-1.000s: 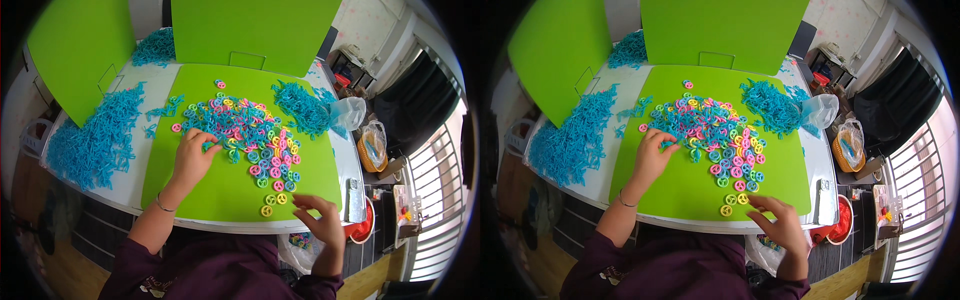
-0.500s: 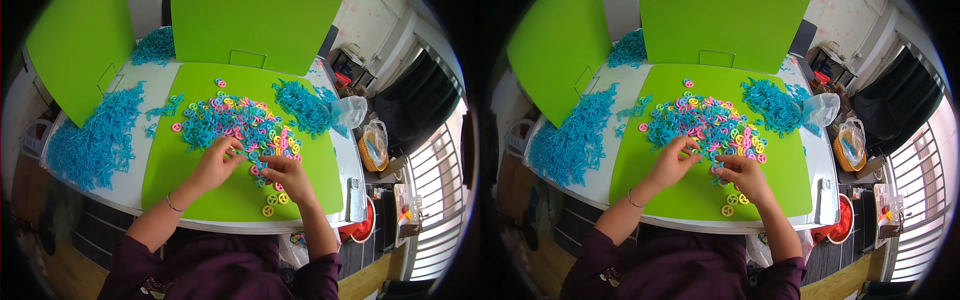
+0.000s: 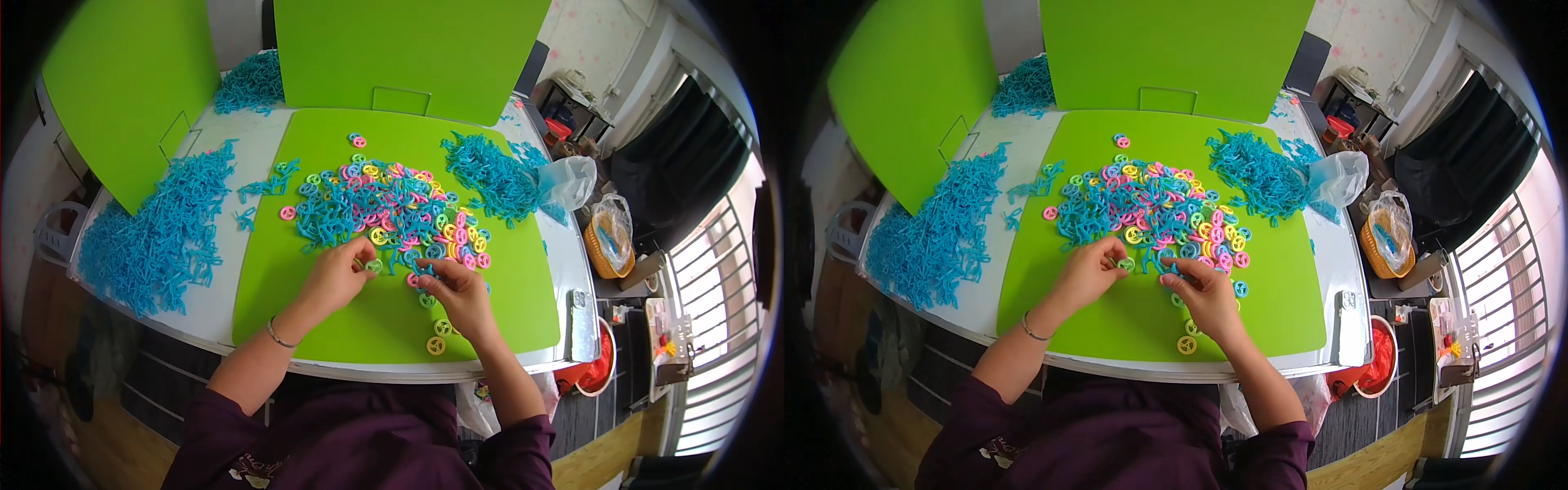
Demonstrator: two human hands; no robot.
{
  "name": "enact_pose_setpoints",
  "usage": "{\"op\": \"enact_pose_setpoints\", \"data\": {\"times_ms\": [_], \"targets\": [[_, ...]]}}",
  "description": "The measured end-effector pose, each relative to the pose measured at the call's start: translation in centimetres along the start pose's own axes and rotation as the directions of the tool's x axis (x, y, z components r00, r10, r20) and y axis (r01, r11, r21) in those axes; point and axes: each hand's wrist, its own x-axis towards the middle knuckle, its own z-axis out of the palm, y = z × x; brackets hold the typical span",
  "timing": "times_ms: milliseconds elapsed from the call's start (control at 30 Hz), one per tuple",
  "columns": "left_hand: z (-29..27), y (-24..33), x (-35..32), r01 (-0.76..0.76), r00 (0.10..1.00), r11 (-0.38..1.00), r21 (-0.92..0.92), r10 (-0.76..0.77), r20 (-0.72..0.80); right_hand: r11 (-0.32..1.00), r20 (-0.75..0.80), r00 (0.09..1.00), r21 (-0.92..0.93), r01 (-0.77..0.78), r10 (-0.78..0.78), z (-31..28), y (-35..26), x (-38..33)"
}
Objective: The recorder is picking up and connecting small colorful circular plastic toy parts on a green surface.
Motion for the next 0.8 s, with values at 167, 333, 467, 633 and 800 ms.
{"op": "enact_pose_setpoints", "data": {"times_ms": [167,333,467,633,800], "targets": [[0.1,2.0,-1.1,0.033,0.999,0.821,-0.570,-0.031,0.014,0.999,-0.059,0.998,-0.003,-0.036,0.036,1.4,-0.2,-0.6],[0.5,2.8,-2.0,0.092,0.995,0.674,-0.733,-0.092,0.040,1.000,-0.085,0.996,0.010,0.004,-0.003,2.2,0.1,-0.9],[0.8,2.8,-2.4,-0.027,0.998,0.762,-0.648,-0.015,-0.059,0.996,-0.092,0.992,-0.040,0.084,-0.087,2.6,0.1,-1.2],[0.4,2.8,-2.5,0.007,0.998,0.763,-0.646,-0.044,-0.041,0.897,-0.047,0.961,-0.373,0.235,-0.271,2.9,-1.0,-1.4],[0.7,2.6,-2.3,-0.029,0.997,0.781,-0.624,-0.021,-0.073,0.540,0.018,0.780,-0.712,0.449,-0.626,3.4,-1.1,-1.1]]}}
